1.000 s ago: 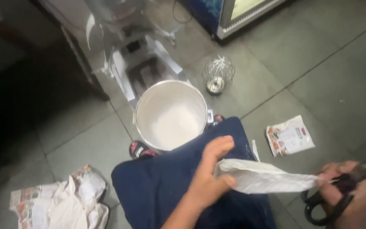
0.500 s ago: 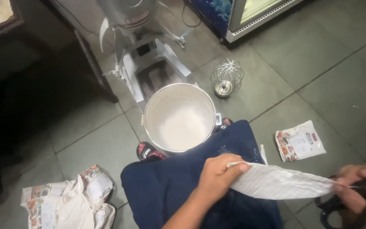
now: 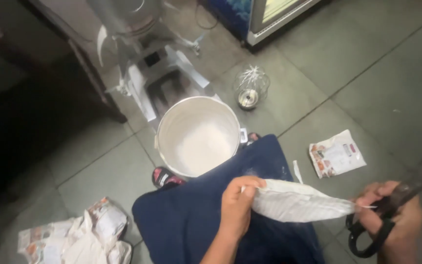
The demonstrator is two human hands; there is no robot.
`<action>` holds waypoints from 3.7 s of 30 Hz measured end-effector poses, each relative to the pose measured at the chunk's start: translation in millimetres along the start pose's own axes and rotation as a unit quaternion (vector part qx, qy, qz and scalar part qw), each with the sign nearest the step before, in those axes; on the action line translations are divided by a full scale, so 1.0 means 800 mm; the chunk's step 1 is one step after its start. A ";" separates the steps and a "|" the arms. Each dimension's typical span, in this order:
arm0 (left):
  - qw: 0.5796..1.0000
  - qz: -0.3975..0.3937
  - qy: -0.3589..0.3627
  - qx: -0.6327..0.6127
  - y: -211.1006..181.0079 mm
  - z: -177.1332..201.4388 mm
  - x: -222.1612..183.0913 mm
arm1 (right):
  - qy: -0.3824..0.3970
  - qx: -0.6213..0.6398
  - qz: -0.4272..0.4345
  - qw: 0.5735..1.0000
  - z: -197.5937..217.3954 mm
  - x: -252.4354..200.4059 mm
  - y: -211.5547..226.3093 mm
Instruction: Opening bags of ingredients and pouring them into a large mixing bowl.
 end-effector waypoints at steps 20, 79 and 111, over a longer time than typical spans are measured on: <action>0.979 0.025 -0.047 -0.199 -0.002 0.007 0.046 | 0.339 -0.552 0.078 0.758 0.127 0.013 0.058; 0.981 0.082 -0.041 -0.169 -0.001 -0.016 0.063 | 0.484 -0.511 0.096 0.704 0.010 0.084 0.065; 0.989 0.053 0.125 0.058 0.011 -0.085 0.053 | 0.406 -0.484 0.045 0.774 0.029 0.043 0.053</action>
Point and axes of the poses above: each hand's wrist, its own x-axis towards the middle knuckle, its own z-axis out of the back of the hand, y = z × x, the point moved 4 cm from there along x, towards the middle knuckle, and after that the axes turned 4 degrees about x, right-handed, at the moved point
